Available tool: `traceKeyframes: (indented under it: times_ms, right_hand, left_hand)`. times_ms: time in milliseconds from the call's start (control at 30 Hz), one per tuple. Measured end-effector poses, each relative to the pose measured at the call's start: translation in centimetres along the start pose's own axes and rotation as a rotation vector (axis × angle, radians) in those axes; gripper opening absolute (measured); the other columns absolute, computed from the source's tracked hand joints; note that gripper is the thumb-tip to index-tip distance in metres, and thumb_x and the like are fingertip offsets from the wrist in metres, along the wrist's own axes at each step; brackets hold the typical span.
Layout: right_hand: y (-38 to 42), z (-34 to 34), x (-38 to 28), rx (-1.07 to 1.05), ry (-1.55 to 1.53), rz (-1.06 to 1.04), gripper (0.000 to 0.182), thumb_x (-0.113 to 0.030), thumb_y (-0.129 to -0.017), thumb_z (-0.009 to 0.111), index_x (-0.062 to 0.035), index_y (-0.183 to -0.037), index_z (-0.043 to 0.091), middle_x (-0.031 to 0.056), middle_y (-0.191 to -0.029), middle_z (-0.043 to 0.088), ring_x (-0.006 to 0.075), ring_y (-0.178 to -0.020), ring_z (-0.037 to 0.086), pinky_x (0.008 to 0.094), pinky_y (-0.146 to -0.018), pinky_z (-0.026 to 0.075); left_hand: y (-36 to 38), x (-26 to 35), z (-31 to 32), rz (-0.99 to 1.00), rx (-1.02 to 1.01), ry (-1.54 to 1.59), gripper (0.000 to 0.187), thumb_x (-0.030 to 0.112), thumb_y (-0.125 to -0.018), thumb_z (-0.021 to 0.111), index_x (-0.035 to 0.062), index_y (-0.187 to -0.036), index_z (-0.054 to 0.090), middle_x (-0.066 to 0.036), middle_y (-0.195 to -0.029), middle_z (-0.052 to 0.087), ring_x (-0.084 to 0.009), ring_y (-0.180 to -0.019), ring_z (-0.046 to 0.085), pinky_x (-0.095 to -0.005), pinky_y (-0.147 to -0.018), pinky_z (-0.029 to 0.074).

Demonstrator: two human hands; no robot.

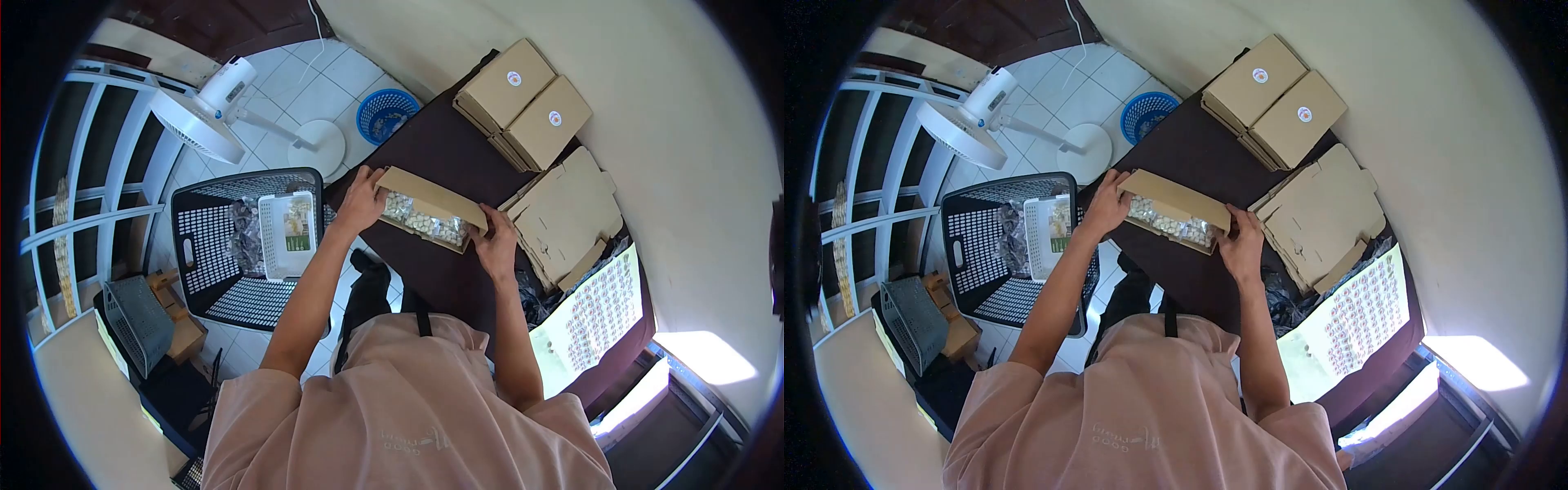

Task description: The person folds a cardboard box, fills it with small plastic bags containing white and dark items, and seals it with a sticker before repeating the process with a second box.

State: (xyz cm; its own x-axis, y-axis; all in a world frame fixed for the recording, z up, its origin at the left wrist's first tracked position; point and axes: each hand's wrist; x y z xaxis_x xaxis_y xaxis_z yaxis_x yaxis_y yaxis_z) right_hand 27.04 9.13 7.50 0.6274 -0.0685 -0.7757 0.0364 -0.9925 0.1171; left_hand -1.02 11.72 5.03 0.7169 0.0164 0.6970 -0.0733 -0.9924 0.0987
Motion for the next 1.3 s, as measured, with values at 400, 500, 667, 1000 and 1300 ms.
traceKeyframes:
  times_ms: [400,500,667,1000,1300]
  right_hand:
    - [1.4,1.5,-2.6,-0.172,0.171,-0.291,0.075,-0.042,-0.064,0.083,-0.0100,-0.125,0.054,0.0206,-0.137,0.039,0.0436,-0.127,0.035,0.0516,-0.105,0.032]
    - [1.6,2.0,-2.8,-0.228,0.209,-0.322,0.068,-0.045,-0.066,0.081,-0.0123,-0.120,0.057,0.0189,-0.139,0.039,0.0442,-0.131,0.032,0.0598,-0.106,0.026]
    - [1.9,4.5,-3.1,-0.198,0.317,-0.291,0.054,-0.042,-0.068,0.079,-0.0146,-0.111,0.060,0.0152,-0.140,0.040,0.0448,-0.134,0.029,0.0693,-0.103,0.019]
    - [2.2,6.6,-3.0,-0.112,0.336,-0.345,0.044,-0.033,-0.069,0.079,-0.0144,-0.106,0.062,0.0133,-0.141,0.038,0.0432,-0.135,0.027,0.0714,-0.100,0.018]
    - [2.5,7.1,-2.7,-0.066,0.397,-0.399,0.042,-0.035,-0.071,0.077,-0.0156,-0.106,0.064,0.0130,-0.141,0.039,0.0438,-0.135,0.025,0.0725,-0.099,0.018]
  left_hand:
    - [2.9,0.8,-0.5,0.151,0.111,0.275,0.060,-0.007,-0.075,0.056,0.0126,-0.131,0.048,-0.018,-0.120,0.050,-0.0382,-0.108,0.052,-0.0428,-0.091,0.044]
    - [4.1,-1.7,-0.3,0.248,0.109,0.145,0.065,-0.007,-0.074,0.054,0.0163,-0.135,0.049,-0.016,-0.124,0.051,-0.0350,-0.113,0.050,-0.0427,-0.093,0.041]
    - [5.0,-1.6,0.0,0.133,0.083,0.064,0.061,-0.004,-0.076,0.052,0.0172,-0.133,0.052,-0.015,-0.124,0.052,-0.0322,-0.117,0.046,-0.0414,-0.097,0.035]
    - [5.6,-1.5,0.3,0.131,0.103,0.009,0.060,-0.003,-0.079,0.051,0.0177,-0.135,0.051,-0.013,-0.127,0.050,-0.0329,-0.117,0.043,-0.0413,-0.098,0.032]
    - [6.3,-1.6,-0.8,0.125,-0.029,0.011,0.053,0.014,-0.087,0.055,0.0216,-0.139,0.047,-0.013,-0.134,0.046,-0.0326,-0.124,0.037,-0.0447,-0.102,0.027]
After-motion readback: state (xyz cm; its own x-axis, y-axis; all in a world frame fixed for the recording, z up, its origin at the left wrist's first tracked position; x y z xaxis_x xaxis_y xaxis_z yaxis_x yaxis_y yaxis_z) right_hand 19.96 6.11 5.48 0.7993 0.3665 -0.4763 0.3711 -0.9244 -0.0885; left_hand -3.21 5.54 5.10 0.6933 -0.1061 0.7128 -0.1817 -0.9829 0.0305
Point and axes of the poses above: each hand's wrist, its own y-axis away from the middle knuckle, its own z-axis out of the palm, x = y × z
